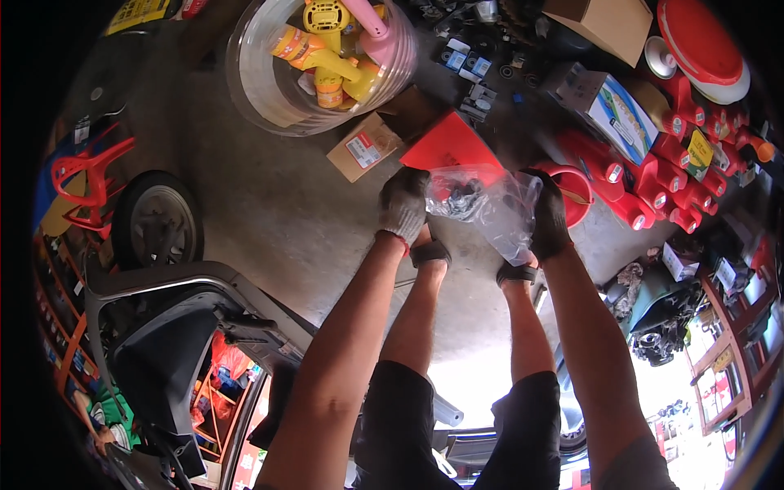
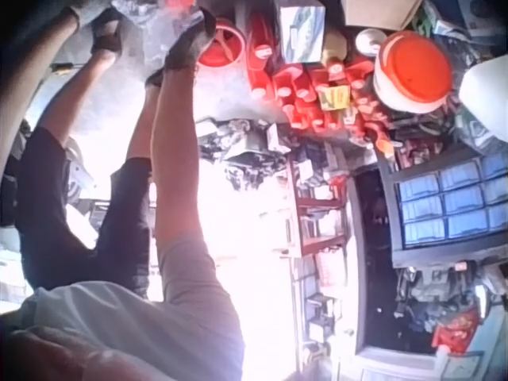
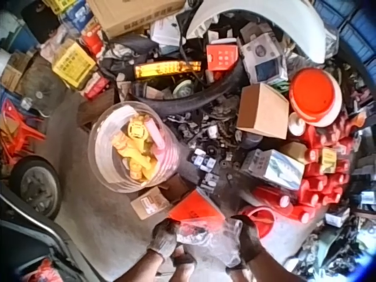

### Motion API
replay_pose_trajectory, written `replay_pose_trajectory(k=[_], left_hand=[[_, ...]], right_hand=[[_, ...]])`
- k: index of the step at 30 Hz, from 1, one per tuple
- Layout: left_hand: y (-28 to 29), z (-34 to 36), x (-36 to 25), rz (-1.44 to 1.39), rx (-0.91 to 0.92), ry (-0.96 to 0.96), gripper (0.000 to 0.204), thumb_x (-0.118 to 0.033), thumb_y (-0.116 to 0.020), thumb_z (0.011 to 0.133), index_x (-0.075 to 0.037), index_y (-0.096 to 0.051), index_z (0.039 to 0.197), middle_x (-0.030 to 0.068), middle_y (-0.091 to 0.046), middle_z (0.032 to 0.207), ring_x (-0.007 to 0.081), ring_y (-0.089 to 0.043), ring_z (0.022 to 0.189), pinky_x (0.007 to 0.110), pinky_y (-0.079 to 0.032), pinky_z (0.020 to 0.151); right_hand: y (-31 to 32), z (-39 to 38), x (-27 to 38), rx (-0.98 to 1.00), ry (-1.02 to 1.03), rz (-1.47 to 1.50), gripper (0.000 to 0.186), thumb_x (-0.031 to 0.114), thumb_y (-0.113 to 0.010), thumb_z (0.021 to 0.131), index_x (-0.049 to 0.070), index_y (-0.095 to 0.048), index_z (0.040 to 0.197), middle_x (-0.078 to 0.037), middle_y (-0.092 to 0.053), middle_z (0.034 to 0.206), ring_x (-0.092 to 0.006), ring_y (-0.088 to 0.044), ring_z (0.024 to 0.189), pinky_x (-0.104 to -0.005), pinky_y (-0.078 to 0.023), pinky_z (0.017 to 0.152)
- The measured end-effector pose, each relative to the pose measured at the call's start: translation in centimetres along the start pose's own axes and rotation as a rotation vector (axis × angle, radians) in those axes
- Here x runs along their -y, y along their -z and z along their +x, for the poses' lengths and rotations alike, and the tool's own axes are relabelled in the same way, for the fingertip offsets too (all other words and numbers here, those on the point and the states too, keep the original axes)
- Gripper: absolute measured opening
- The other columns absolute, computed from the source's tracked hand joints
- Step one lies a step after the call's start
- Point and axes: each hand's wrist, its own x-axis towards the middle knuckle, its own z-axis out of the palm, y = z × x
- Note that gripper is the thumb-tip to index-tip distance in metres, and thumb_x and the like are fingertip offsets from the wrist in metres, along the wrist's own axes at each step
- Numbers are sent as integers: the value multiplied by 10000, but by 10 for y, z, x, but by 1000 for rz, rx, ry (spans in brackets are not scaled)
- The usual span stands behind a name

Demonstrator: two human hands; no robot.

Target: Repairing or maintaining internal components of a motorcycle engine area.

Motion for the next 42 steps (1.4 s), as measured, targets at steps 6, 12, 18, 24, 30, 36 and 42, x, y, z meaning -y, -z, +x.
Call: replay_pose_trajectory(k=[6,12,18,24,30,36,42], left_hand=[[-11,5,21,-162,11,188,340,-311,-509,959,2,-630,905,212,-658,892,389,-626,866,417,-475,747],[7,5,65,-207,-89,76,316,-338,-527,966,-35,-612,995,44,-625,882,128,-600,730,296,-492,594],[5,1,-10,-763,-63,614,295,-332,-546,940,-56,-598,1031,49,-598,935,178,-582,859,367,-489,745],[5,2,-7,-822,-37,591,258,-308,-557,917,-64,-597,993,36,-593,890,147,-583,785,315,-482,661],[0,5,-3,-707,-1,416,303,-359,-569,895,-58,-600,897,19,-559,784,139,-556,702,297,-449,598],[15,29,-28,-506,0,537,355,-370,-559,917,-30,-634,986,35,-618,871,129,-580,753,298,-468,627],[1,46,11,-543,-21,510,343,-355,-542,946,-47,-613,1079,54,-634,960,141,-619,825,304,-515,699]], right_hand=[[-12,-42,38,-93,143,-260,329,260,-435,982,38,-574,1182,-64,-557,1164,-196,-575,1016,-330,-494,858],[-8,-98,29,-208,69,-211,174,167,-526,924,17,-614,934,-28,-577,775,-92,-531,659,-238,-433,600],[-24,-141,-5,111,-194,-232,246,86,-528,917,-31,-592,1123,-98,-673,967,-139,-643,785,-251,-515,704],[-65,-124,4,-123,-51,-617,408,164,-645,861,-47,-528,1190,-123,-637,928,-214,-631,815,-311,-492,738],[-56,-61,-12,-57,331,-916,198,209,-594,896,17,-634,873,-151,-631,825,-284,-628,812,-374,-479,736],[-45,-5,18,252,504,-503,232,-15,-431,940,-76,-613,1070,-164,-647,1055,-221,-648,969,-309,-521,867],[-50,21,23,225,125,-44,186,-75,-493,867,-64,-650,967,-171,-664,1053,-247,-667,979,-363,-546,809]])
